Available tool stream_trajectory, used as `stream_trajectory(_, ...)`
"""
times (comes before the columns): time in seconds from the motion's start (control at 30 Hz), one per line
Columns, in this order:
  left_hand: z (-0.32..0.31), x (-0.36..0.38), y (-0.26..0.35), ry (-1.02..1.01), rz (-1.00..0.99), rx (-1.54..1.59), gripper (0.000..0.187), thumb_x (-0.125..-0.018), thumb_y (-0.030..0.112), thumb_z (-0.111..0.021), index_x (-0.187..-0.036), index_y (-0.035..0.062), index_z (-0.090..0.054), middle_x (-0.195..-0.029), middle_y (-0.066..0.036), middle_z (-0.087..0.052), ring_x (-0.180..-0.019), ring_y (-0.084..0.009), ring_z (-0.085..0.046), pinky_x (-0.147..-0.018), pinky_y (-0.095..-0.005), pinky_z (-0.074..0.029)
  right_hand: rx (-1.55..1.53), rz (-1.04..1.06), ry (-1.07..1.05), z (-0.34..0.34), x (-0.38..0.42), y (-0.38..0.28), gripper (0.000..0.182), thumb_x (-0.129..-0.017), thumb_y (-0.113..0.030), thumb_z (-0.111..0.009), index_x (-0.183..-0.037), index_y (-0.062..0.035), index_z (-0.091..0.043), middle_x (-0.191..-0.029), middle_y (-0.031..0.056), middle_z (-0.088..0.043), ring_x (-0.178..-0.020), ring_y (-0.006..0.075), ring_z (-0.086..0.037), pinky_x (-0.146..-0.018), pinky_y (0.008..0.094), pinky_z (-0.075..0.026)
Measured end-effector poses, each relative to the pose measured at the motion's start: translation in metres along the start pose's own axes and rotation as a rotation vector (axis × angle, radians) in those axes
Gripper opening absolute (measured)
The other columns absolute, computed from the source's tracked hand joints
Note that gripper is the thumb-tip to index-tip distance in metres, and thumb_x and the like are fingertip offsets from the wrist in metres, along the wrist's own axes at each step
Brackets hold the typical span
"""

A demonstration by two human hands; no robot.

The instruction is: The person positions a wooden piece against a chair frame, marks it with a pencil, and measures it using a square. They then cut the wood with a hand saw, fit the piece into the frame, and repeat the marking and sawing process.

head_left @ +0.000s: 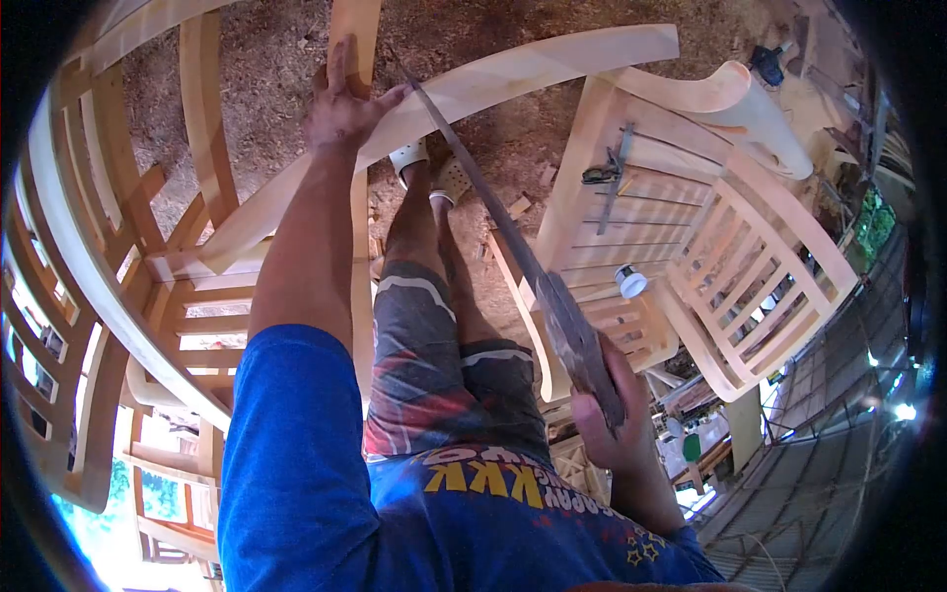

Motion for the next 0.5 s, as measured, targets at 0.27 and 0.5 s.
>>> stream_trajectory(0.27, 0.007, 0.003, 0.013, -0.089, 0.068, -0.076, 0.123, -0.076, 0.076, -0.081, -0.17, 0.0288, -0.017, -0.164, -0.022, -0.038, -0.142, -0.0486, -0.05, -0.112, -0.0614, -0.049, 0.054, 0.049, 0.028, -0.006, -0.011, -0.014, 0.06, -0.1, -0.024, -0.068, -0.15, 0.0023, -0.048, -0.11, 0.0224, -0.074, -0.099, 0.0288, -0.077, -0.09, 0.0398, -0.057)
stream_trajectory(0.5, -0.021, -0.007, -0.017, 0.064, -0.122, 0.127, 0.115, -0.077, 0.058, -0.092, -0.166, 0.0113, -0.035, -0.163, -0.018, -0.046, -0.148, -0.0341, -0.047, -0.126, -0.0483, -0.035, -0.041, -0.005, -0.041, 0.003, -0.019, -0.029, 0.06, -0.102, -0.029, -0.068, -0.15, 0.0023, -0.049, -0.122, 0.0259, -0.072, -0.114, 0.0349, -0.075, -0.097, 0.0424, -0.057)
Point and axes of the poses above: each hand's wrist, its own x-axis away from the middle knuckle, its own z-axis out of the back of the hand, y = z × x, the point moved 5 cm from there along -x, towards the middle knuckle
